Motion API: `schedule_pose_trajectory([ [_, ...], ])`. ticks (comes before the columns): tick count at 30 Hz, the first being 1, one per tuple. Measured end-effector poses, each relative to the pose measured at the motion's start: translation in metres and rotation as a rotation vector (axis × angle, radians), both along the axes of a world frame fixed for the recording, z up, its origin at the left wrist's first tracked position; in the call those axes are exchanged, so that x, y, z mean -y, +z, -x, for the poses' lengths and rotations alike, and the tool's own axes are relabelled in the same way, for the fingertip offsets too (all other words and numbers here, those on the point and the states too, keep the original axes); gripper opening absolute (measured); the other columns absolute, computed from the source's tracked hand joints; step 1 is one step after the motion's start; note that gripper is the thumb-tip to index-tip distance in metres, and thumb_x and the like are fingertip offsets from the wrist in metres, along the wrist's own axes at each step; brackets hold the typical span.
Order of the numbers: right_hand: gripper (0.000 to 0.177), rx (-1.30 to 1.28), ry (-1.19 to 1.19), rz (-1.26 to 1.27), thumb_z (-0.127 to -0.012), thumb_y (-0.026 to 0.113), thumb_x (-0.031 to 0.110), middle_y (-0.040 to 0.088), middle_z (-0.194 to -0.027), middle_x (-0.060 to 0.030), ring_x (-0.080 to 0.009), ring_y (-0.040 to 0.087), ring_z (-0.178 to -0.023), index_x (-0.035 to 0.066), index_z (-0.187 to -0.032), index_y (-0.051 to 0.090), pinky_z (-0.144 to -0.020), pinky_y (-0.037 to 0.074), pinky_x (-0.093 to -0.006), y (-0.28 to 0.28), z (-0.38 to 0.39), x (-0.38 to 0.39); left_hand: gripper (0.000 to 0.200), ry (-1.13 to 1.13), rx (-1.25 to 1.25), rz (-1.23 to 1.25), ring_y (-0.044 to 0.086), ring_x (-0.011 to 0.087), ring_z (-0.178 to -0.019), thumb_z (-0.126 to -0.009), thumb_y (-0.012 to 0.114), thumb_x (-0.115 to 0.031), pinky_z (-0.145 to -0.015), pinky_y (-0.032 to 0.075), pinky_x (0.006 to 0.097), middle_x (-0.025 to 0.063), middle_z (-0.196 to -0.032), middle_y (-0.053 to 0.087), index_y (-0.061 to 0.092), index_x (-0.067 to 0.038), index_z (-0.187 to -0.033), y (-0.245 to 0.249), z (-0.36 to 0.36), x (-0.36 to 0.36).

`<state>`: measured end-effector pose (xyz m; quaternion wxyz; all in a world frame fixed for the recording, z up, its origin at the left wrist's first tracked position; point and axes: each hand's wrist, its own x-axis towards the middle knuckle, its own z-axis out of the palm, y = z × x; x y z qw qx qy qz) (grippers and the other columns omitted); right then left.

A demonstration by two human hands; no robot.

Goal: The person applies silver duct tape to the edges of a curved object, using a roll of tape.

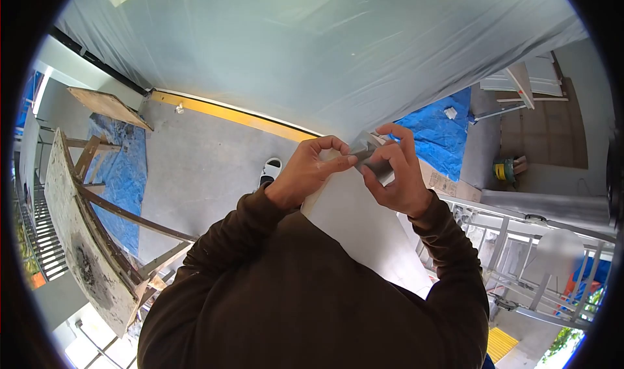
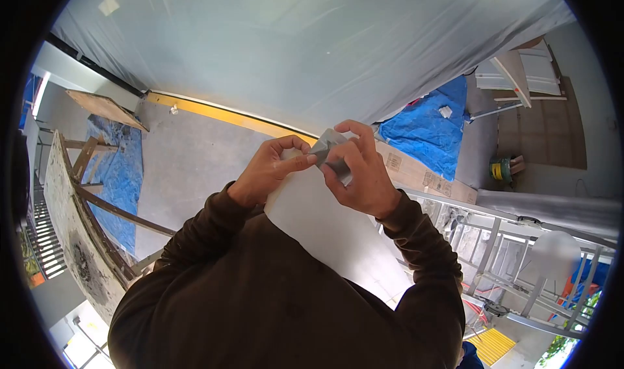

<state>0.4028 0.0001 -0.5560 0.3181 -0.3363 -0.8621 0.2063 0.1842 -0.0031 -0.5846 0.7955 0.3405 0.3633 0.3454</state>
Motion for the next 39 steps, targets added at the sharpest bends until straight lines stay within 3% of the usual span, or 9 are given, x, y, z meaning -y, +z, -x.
schedule_pose_trajectory([
  [5, 0.074, -0.204, -0.091, 0.736, -0.081, 0.077, 0.003, 0.048, -0.13, -0.0183, -0.0148, 0.062, -0.088, 0.007, -0.144, 0.038, -0.079, 0.051, -0.0288, -0.014, -0.021, -0.003, 0.018, 0.009, -0.348, -0.449, 0.058, 0.0125, -0.089, -0.088, 0.076, -0.018, -0.078, 0.048, 0.0287, 0.0029, -0.098, 0.061, 0.065, -0.006, -0.093, 0.006, -0.007, -0.017],
  [8, 0.077, -0.276, 0.051, 0.615, -0.084, 0.076, 0.006, 0.054, -0.129, -0.0174, -0.0167, 0.063, -0.095, 0.008, -0.149, 0.034, -0.084, 0.051, -0.031, -0.023, -0.023, 0.003, 0.017, -0.113, -0.398, -0.482, 0.056, 0.0152, -0.095, -0.087, 0.076, -0.018, -0.084, 0.046, 0.0308, 0.0042, -0.101, 0.059, 0.065, -0.006, -0.092, 0.017, -0.003, -0.027],
  [15, 0.066, -0.425, -0.126, 0.748, -0.088, 0.073, 0.008, 0.065, -0.111, -0.0129, -0.0239, 0.067, -0.095, 0.007, -0.145, 0.039, -0.083, 0.052, -0.0369, -0.006, -0.03, 0.021, 0.015, -0.097, -0.452, -0.562, 0.055, 0.0223, -0.1, -0.085, 0.076, -0.017, -0.081, 0.047, 0.033, 0.0106, -0.11, 0.056, 0.067, -0.007, -0.091, 0.013, 0.004, -0.038],
  [17, 0.06, -0.096, -0.138, 0.386, -0.092, 0.069, 0.012, 0.066, -0.107, -0.0217, -0.0312, 0.069, -0.09, 0.003, -0.143, 0.039, -0.079, 0.053, -0.038, 0.004, -0.029, 0.019, 0.014, -0.079, -0.436, -0.56, 0.055, 0.022, -0.1, -0.085, 0.076, -0.016, -0.081, 0.046, 0.0329, 0.01, -0.109, 0.055, 0.067, -0.007, -0.091, 0.006, -0.001, -0.038],
  [24, 0.069, 0.299, -0.294, 0.712, -0.092, 0.067, 0.04, 0.068, -0.091, -0.0281, -0.0433, 0.068, -0.082, 0.0, -0.14, 0.04, -0.075, 0.053, -0.0452, 0.048, -0.027, 0.018, 0.01, -0.069, -0.449, -0.649, 0.053, 0.0204, -0.099, -0.084, 0.075, -0.009, -0.078, 0.045, 0.033, 0.0072, -0.106, 0.051, 0.068, -0.007, -0.09, 0.007, -0.018, -0.029],
  [27, 0.073, 0.327, -0.243, 0.47, -0.089, 0.068, 0.048, 0.068, -0.087, -0.0264, -0.0427, 0.069, -0.077, -0.002, -0.136, 0.042, -0.073, 0.052, -0.0465, 0.039, -0.035, 0.016, 0.012, -0.051, -0.434, -0.657, 0.05, 0.0199, -0.103, -0.083, 0.075, -0.004, -0.093, 0.042, 0.0337, 0.0041, -0.101, 0.053, 0.066, -0.006, -0.091, 0.014, -0.022, -0.025],
  [33, 0.061, 0.53, -0.382, 0.901, -0.088, 0.07, 0.051, 0.067, -0.086, -0.0257, -0.038, 0.069, -0.082, 0.001, -0.118, 0.054, -0.074, 0.052, -0.0423, 0.057, -0.035, 0.012, 0.013, -0.023, -0.44, -0.715, 0.05, 0.0214, -0.103, -0.084, 0.075, -0.004, -0.094, 0.042, 0.0342, 0.0057, -0.101, 0.052, 0.065, -0.005, -0.092, 0.022, -0.019, -0.02],
  [36, 0.049, 0.358, -0.254, 0.701, -0.09, 0.07, 0.045, 0.067, -0.082, -0.0179, -0.0257, 0.066, -0.077, 0.003, -0.112, 0.059, -0.072, 0.05, -0.0363, 0.045, -0.046, 0.017, 0.012, -0.017, -0.399, -0.826, 0.05, 0.0221, -0.102, -0.085, 0.074, -0.006, -0.093, 0.042, 0.0337, 0.0067, -0.101, 0.052, 0.064, -0.005, -0.091, 0.027, -0.013, -0.028],
  [39, 0.033, 0.028, -0.305, 0.953, -0.093, 0.068, 0.033, 0.064, -0.079, -0.0091, -0.0147, 0.057, -0.072, 0.002, -0.105, 0.061, -0.067, 0.046, -0.0315, 0.043, -0.05, 0.013, 0.014, 0.001, -0.416, -0.938, 0.051, 0.0218, -0.101, -0.086, 0.074, -0.01, -0.091, 0.043, 0.0332, 0.0068, -0.101, 0.054, 0.066, -0.006, -0.097, 0.024, -0.01, -0.027],
])
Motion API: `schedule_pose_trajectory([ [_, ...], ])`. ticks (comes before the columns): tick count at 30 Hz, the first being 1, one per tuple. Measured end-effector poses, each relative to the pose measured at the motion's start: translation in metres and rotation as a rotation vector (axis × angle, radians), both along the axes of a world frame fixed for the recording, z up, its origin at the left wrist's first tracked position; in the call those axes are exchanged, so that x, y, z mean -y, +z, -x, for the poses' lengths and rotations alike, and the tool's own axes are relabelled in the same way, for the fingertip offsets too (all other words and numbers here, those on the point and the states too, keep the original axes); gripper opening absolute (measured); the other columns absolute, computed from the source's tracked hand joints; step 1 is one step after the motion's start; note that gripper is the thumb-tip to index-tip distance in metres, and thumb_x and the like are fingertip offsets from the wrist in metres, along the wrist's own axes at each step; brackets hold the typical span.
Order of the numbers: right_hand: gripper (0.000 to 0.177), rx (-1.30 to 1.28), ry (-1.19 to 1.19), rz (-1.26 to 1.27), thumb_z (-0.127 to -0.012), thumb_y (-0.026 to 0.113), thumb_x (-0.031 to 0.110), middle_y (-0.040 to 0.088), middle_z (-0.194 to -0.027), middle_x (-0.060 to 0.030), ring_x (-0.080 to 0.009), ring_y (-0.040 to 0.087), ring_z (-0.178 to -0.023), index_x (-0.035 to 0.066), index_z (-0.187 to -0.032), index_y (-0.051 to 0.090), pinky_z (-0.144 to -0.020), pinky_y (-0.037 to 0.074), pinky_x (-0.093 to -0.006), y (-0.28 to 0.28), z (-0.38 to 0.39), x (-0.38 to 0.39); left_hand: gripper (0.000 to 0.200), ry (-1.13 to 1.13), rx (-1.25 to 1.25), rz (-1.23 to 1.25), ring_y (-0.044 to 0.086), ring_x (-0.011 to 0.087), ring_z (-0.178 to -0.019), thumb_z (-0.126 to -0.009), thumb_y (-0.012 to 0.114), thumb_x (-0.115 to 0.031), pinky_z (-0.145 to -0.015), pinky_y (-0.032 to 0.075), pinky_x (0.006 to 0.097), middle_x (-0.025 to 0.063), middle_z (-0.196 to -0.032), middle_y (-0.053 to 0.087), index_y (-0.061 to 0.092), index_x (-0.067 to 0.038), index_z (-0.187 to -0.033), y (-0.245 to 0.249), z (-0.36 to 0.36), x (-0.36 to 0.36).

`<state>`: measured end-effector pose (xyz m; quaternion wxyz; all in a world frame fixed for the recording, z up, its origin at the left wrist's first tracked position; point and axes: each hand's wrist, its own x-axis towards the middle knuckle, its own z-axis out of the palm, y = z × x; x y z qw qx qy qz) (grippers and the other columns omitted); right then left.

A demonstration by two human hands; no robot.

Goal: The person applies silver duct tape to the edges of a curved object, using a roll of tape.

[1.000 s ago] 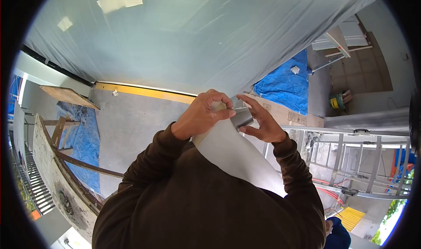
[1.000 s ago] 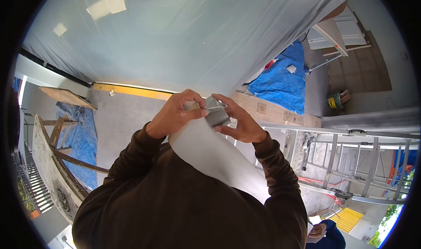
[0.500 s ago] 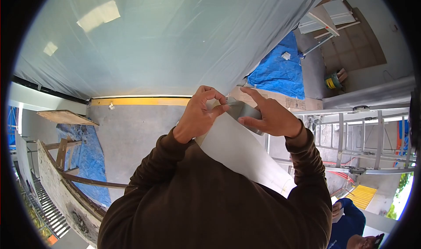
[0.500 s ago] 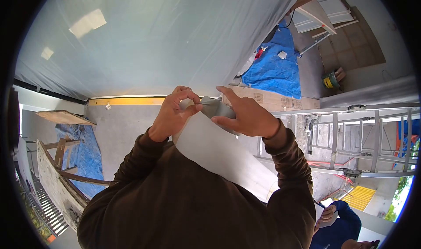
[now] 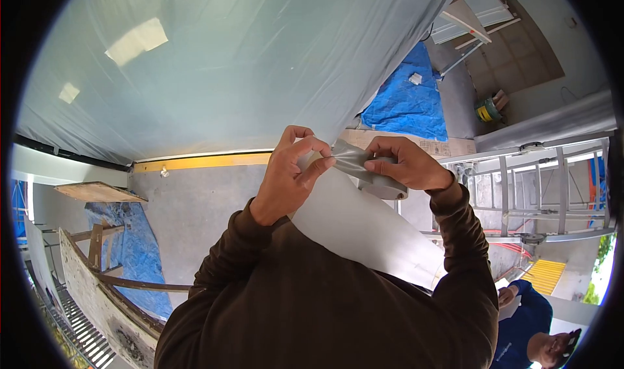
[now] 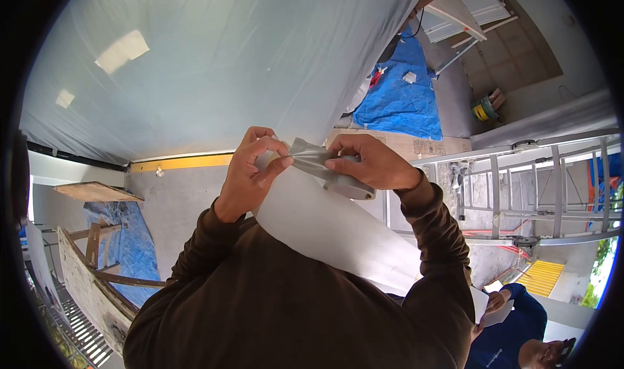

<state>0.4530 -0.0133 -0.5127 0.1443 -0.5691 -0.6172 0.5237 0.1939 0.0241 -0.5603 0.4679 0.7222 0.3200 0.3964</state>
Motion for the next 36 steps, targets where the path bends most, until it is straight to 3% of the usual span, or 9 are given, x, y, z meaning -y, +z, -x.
schedule_pose_trajectory([
  [4, 0.022, -0.065, -0.09, -0.229, -0.094, 0.065, 0.021, 0.061, -0.077, -0.0048, -0.0098, 0.051, -0.07, 0.0, -0.096, 0.063, -0.064, 0.042, -0.0286, -0.006, -0.004, -0.003, 0.029, 0.003, -0.01, 0.057, 0.052, 0.0206, -0.097, -0.088, 0.071, -0.01, -0.09, 0.044, 0.0321, 0.0075, -0.099, 0.055, 0.067, -0.006, -0.116, 0.005, 0.0, 0.004],
  [6, 0.021, -0.036, -0.126, -0.312, -0.093, 0.065, 0.02, 0.061, -0.076, -0.0047, -0.0099, 0.052, -0.07, -0.001, -0.092, 0.063, -0.064, 0.042, -0.0281, 0.003, -0.004, -0.004, 0.054, -0.017, -0.035, 0.069, 0.055, 0.0168, -0.093, -0.089, 0.066, -0.006, -0.087, 0.046, 0.0296, 0.0084, -0.099, 0.058, 0.052, -0.006, -0.141, -0.002, 0.0, 0.004],
  [12, 0.025, 0.043, -0.107, -0.274, -0.092, 0.065, 0.023, 0.058, -0.07, -0.0048, -0.0099, 0.052, -0.066, -0.002, -0.091, 0.064, -0.062, 0.043, -0.0297, 0.023, 0.01, -0.016, 0.07, 0.034, 0.154, 0.342, 0.061, 0.0116, -0.089, -0.09, 0.058, 0.001, -0.083, 0.048, 0.026, 0.01, -0.102, 0.068, 0.031, -0.003, -0.154, -0.005, -0.003, 0.008],
  [16, 0.026, 0.146, -0.07, -0.3, -0.09, 0.065, 0.023, 0.06, -0.071, -0.0091, -0.0128, 0.055, -0.069, -0.003, -0.09, 0.064, -0.065, 0.045, -0.0313, 0.02, 0.024, -0.023, 0.062, 0.055, 0.142, 0.411, 0.064, 0.0119, -0.089, -0.092, 0.057, 0.001, -0.083, 0.05, 0.0259, 0.0101, -0.1, 0.071, 0.036, 0.002, -0.15, -0.005, -0.001, 0.004],
  [21, 0.027, 0.239, -0.151, -0.267, -0.088, 0.066, 0.024, 0.064, -0.077, -0.0176, -0.0272, 0.062, -0.074, -0.003, -0.09, 0.064, -0.072, 0.048, -0.0385, 0.022, 0.036, -0.023, 0.042, 0.056, 0.282, 0.654, 0.066, 0.0108, -0.086, -0.095, 0.062, -0.006, -0.076, 0.053, 0.0252, 0.0133, -0.1, 0.073, 0.052, 0.011, -0.132, -0.005, 0.0, 0.002],
  [30, 0.025, 0.261, -0.171, -0.244, -0.088, 0.066, 0.023, 0.065, -0.08, -0.0193, -0.0302, 0.063, -0.079, -0.002, -0.087, 0.064, -0.076, 0.049, -0.0392, 0.029, 0.045, -0.019, 0.033, -0.006, 0.25, 0.748, 0.067, 0.0099, -0.08, -0.096, 0.063, -0.011, -0.072, 0.055, 0.0244, 0.0124, -0.096, 0.074, 0.057, 0.01, -0.121, -0.001, 0.002, -0.008],
  [31, 0.025, 0.262, -0.174, -0.241, -0.088, 0.066, 0.023, 0.065, -0.08, -0.0193, -0.0302, 0.063, -0.079, -0.002, -0.087, 0.064, -0.076, 0.049, -0.0392, 0.029, 0.045, -0.019, 0.033, -0.009, 0.249, 0.751, 0.067, 0.0099, -0.08, -0.096, 0.063, -0.011, -0.072, 0.055, 0.0244, 0.0124, -0.096, 0.074, 0.057, 0.01, -0.121, -0.001, 0.002, -0.009],
  [33, 0.022, 0.27, -0.169, -0.256, -0.09, 0.067, 0.02, 0.061, -0.068, -0.008, -0.0131, 0.055, -0.063, -0.001, -0.085, 0.062, -0.062, 0.045, -0.0318, 0.025, 0.043, -0.019, 0.033, -0.028, 0.247, 0.75, 0.068, 0.0101, -0.079, -0.097, 0.063, -0.011, -0.071, 0.055, 0.0248, 0.0124, -0.094, 0.074, 0.057, 0.01, -0.121, 0.0, 0.002, -0.01],
  [36, 0.022, 0.268, -0.159, -0.332, -0.089, 0.068, 0.02, 0.062, -0.068, -0.0091, -0.0139, 0.056, -0.062, -0.001, -0.086, 0.062, -0.062, 0.045, -0.0321, 0.021, 0.041, -0.018, 0.033, -0.046, 0.233, 0.76, 0.068, 0.0104, -0.08, -0.096, 0.063, -0.011, -0.072, 0.056, 0.0247, 0.0128, -0.095, 0.074, 0.057, 0.01, -0.122, -0.001, 0.002, -0.013],
])
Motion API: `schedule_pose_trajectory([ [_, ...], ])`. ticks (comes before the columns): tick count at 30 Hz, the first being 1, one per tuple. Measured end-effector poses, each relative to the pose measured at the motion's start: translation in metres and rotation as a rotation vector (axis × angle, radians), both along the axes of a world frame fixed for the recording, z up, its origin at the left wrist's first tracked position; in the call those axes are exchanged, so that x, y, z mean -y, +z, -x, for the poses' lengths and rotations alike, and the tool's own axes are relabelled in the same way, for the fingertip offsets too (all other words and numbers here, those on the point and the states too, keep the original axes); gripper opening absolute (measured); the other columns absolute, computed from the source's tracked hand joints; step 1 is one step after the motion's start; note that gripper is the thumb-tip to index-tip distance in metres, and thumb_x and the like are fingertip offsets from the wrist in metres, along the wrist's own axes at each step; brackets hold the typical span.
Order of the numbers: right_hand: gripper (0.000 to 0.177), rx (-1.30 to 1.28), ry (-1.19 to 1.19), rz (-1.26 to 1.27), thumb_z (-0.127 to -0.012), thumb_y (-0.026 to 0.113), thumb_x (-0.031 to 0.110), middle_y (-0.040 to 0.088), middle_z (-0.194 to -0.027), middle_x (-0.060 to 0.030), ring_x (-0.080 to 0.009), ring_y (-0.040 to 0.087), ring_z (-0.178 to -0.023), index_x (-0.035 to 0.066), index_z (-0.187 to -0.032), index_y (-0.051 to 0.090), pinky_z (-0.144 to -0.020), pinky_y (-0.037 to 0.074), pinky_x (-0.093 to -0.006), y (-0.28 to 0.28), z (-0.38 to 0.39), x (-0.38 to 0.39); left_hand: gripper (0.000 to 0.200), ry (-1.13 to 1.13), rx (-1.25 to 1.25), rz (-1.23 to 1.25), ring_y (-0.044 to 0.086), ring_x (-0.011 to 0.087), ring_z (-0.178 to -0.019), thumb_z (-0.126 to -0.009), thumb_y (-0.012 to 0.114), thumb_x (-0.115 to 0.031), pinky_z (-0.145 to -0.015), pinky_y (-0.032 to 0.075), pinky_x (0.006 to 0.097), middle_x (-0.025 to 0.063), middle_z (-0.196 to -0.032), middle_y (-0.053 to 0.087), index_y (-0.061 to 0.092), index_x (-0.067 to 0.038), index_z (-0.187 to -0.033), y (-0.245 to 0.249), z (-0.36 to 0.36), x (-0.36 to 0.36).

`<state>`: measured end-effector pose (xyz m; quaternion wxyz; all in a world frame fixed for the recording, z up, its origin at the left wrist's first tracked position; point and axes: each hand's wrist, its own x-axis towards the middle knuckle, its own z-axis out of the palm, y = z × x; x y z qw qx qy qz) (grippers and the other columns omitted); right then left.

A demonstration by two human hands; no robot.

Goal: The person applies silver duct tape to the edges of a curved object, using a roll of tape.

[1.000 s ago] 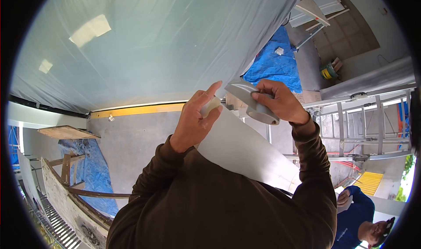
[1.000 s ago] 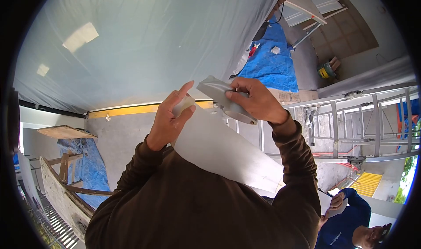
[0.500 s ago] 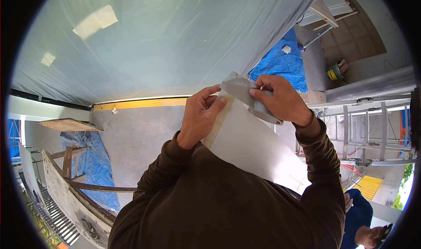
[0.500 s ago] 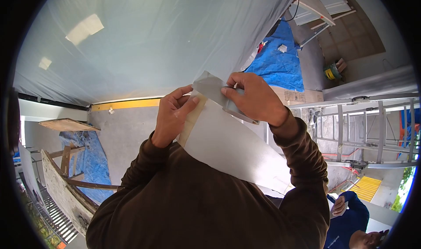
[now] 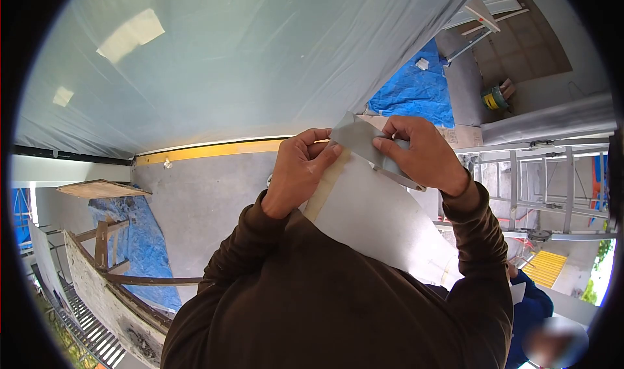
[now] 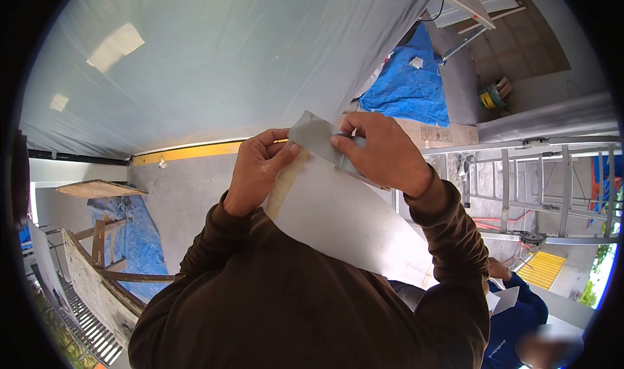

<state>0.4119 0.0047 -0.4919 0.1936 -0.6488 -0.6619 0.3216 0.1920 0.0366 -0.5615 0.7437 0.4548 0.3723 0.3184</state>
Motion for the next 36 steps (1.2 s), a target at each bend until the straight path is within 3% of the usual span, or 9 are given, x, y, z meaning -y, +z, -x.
schedule_pose_trajectory([
  [3, 0.023, 0.03, 0.0, -0.037, -0.089, 0.069, 0.021, 0.063, -0.068, -0.01, -0.0146, 0.057, -0.061, -0.001, -0.086, 0.063, -0.061, 0.045, -0.0324, -0.006, -0.001, 0.001, 0.035, -0.037, 0.029, -0.003, 0.072, 0.015, -0.082, -0.096, 0.063, -0.009, -0.074, 0.059, 0.0265, 0.0148, -0.099, 0.074, 0.055, 0.009, -0.125, -0.004, 0.001, -0.003],
  [13, 0.024, 0.107, -0.048, 0.055, -0.087, 0.07, 0.022, 0.065, -0.07, -0.0121, -0.0179, 0.059, -0.061, -0.002, -0.086, 0.063, -0.062, 0.047, -0.0333, 0.0, 0.003, 0.0, 0.038, -0.069, 0.018, 0.03, 0.071, 0.0152, -0.086, -0.094, 0.066, -0.007, -0.077, 0.058, 0.0262, 0.0153, -0.102, 0.073, 0.054, 0.009, -0.126, -0.002, 0.004, -0.008],
  [15, 0.025, 0.115, -0.003, -0.06, -0.087, 0.07, 0.022, 0.065, -0.073, -0.0133, -0.0213, 0.061, -0.066, -0.001, -0.086, 0.063, -0.066, 0.048, -0.0346, -0.006, 0.0, 0.0, 0.038, -0.037, 0.017, 0.036, 0.068, 0.0108, -0.084, -0.093, 0.067, -0.008, -0.077, 0.055, 0.0251, 0.0137, -0.098, 0.074, 0.056, 0.01, -0.124, 0.001, 0.003, -0.007],
  [19, 0.025, 0.125, -0.014, -0.065, -0.086, 0.071, 0.023, 0.066, -0.076, -0.0145, -0.025, 0.063, -0.071, -0.001, -0.086, 0.064, -0.07, 0.049, -0.0358, -0.003, 0.004, -0.001, 0.037, -0.032, 0.069, 0.07, 0.068, 0.0122, -0.086, -0.092, 0.065, -0.005, -0.079, 0.055, 0.0255, 0.0152, -0.1, 0.073, 0.056, 0.011, -0.124, -0.002, 0.004, -0.008],
  [21, 0.021, 0.144, -0.009, -0.024, -0.086, 0.068, 0.025, 0.068, -0.084, -0.0167, -0.0354, 0.066, -0.083, 0.004, -0.09, 0.066, -0.075, 0.05, -0.0434, -0.002, 0.004, -0.001, 0.037, -0.031, 0.088, 0.088, 0.069, 0.0139, -0.089, -0.09, 0.063, -0.001, -0.083, 0.054, 0.0254, 0.0167, -0.102, 0.073, 0.055, 0.011, -0.124, -0.003, 0.005, -0.009],
  [25, 0.021, 0.164, -0.008, -0.015, -0.086, 0.069, 0.025, 0.068, -0.084, -0.0164, -0.0356, 0.066, -0.083, 0.005, -0.09, 0.065, -0.075, 0.051, -0.0436, -0.004, 0.006, 0.0, 0.037, -0.009, 0.087, 0.074, 0.069, 0.0148, -0.091, -0.089, 0.062, 0.0, -0.084, 0.053, 0.0255, 0.0171, -0.102, 0.073, 0.055, 0.011, -0.124, 0.001, 0.007, -0.009],
  [28, 0.024, 0.179, -0.017, -0.076, -0.085, 0.071, 0.023, 0.067, -0.078, -0.0161, -0.0292, 0.066, -0.075, 0.0, -0.087, 0.065, -0.073, 0.05, -0.0376, -0.004, 0.007, 0.001, 0.038, -0.021, 0.086, 0.057, 0.069, 0.0147, -0.091, -0.089, 0.062, 0.0, -0.084, 0.053, 0.0253, 0.0171, -0.102, 0.073, 0.056, 0.011, -0.124, -0.002, 0.008, -0.009],
  [30, 0.021, 0.191, -0.005, -0.033, -0.086, 0.07, 0.025, 0.069, -0.084, -0.0166, -0.0369, 0.067, -0.083, 0.005, -0.091, 0.065, -0.074, 0.051, -0.0441, -0.003, 0.007, 0.0, 0.038, -0.009, 0.131, 0.066, 0.069, 0.0138, -0.089, -0.088, 0.063, -0.001, -0.082, 0.053, 0.0255, 0.0165, -0.1, 0.073, 0.056, 0.01, -0.124, -0.002, 0.008, -0.009],
  [36, 0.02, 0.224, -0.001, -0.106, -0.086, 0.07, 0.024, 0.07, -0.082, -0.0155, -0.0374, 0.068, -0.08, 0.006, -0.089, 0.064, -0.071, 0.053, -0.0441, -0.004, 0.013, 0.004, 0.039, 0.02, 0.064, 0.068, 0.068, 0.0104, -0.08, -0.091, 0.069, -0.011, -0.074, 0.053, 0.024, 0.0129, -0.093, 0.075, 0.057, 0.009, -0.122, 0.005, 0.006, -0.006],
])
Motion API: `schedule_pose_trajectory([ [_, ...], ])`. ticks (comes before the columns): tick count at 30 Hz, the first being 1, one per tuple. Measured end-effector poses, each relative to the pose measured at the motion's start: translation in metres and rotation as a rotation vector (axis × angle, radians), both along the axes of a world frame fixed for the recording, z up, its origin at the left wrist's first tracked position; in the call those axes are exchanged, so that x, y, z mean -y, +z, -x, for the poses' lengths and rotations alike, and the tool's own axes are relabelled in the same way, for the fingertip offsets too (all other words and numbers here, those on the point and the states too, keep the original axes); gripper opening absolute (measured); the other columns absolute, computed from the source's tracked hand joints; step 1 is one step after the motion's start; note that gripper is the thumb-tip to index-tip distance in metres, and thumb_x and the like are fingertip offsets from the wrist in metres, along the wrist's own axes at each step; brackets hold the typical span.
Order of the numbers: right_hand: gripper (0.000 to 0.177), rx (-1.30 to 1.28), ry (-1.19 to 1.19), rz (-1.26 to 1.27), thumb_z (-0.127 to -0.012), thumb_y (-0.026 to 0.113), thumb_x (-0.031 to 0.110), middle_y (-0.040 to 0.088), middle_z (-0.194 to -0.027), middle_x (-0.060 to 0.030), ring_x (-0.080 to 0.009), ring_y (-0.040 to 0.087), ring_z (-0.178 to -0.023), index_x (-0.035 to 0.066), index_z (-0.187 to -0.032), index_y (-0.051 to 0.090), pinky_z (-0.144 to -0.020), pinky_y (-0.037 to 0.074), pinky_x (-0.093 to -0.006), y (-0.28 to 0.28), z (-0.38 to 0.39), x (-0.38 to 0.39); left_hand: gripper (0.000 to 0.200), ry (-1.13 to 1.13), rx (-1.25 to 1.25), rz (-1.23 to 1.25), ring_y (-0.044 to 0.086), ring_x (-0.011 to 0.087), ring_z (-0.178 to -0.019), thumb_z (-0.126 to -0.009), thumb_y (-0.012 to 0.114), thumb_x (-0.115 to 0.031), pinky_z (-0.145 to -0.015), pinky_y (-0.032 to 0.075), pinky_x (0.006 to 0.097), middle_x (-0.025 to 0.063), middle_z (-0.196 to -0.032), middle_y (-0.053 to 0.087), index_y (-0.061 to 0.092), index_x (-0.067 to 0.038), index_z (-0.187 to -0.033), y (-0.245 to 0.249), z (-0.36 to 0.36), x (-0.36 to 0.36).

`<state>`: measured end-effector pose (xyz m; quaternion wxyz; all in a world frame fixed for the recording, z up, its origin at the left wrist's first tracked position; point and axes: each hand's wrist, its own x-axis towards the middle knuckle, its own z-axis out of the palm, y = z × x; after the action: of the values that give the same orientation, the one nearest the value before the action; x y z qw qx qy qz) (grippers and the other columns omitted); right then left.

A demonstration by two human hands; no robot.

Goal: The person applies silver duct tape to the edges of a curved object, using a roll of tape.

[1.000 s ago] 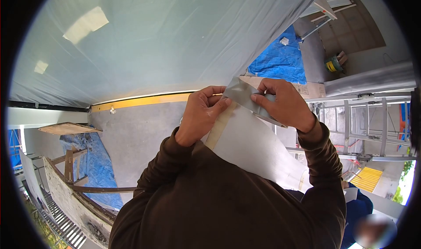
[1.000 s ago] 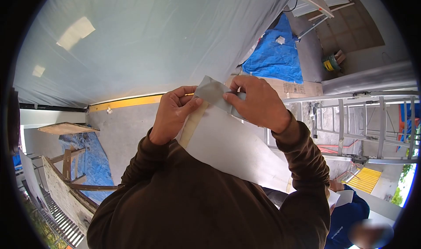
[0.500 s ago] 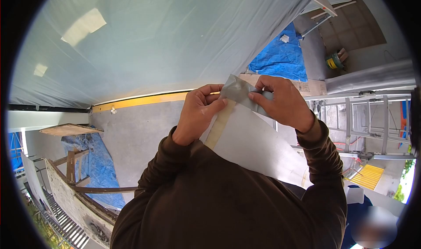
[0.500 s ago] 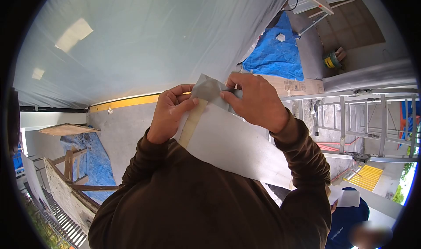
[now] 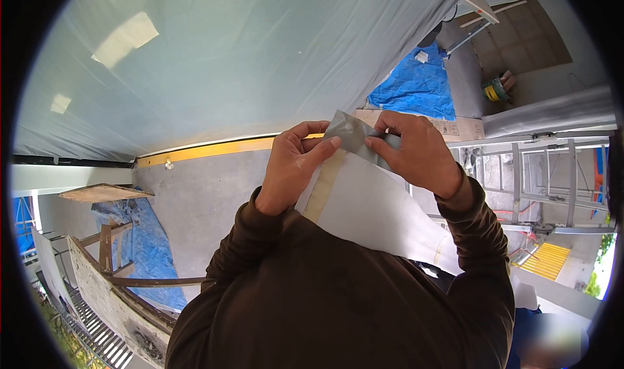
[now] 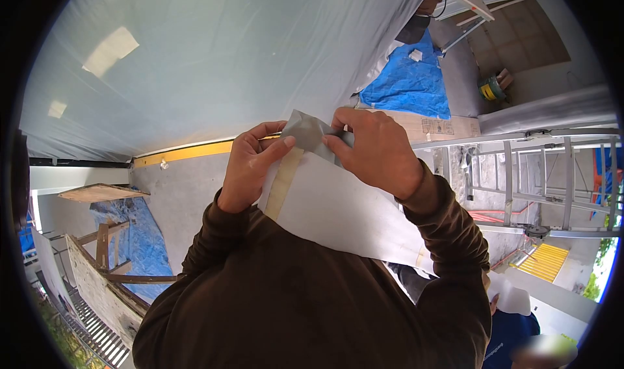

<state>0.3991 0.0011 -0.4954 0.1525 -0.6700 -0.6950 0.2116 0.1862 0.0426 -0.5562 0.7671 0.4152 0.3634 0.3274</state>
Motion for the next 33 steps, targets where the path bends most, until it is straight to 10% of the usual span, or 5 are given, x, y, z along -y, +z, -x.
schedule_pose_trajectory([
  [25, 0.022, -0.01, 0.068, -0.059, -0.087, 0.071, 0.025, 0.068, -0.078, -0.0146, -0.0355, 0.067, -0.075, 0.006, -0.094, 0.063, -0.066, 0.051, -0.0425, -0.001, 0.004, 0.002, 0.035, 0.036, -0.031, -0.091, 0.066, 0.0089, -0.078, -0.097, 0.063, -0.01, -0.071, 0.052, 0.023, 0.0117, -0.089, 0.074, 0.054, 0.007, -0.127, -0.007, 0.0, 0.004],
  [33, 0.056, -0.293, 0.129, 0.218, -0.075, 0.086, 0.029, 0.066, -0.083, -0.0155, -0.0282, 0.065, -0.077, 0.001, -0.112, 0.054, -0.071, 0.048, -0.0377, 0.01, -0.016, 0.004, 0.043, 0.126, -0.077, -0.238, 0.066, 0.0091, -0.077, -0.097, 0.06, -0.005, -0.069, 0.052, 0.0229, 0.0134, -0.088, 0.074, 0.047, 0.005, -0.138, -0.004, 0.002, 0.0],
])
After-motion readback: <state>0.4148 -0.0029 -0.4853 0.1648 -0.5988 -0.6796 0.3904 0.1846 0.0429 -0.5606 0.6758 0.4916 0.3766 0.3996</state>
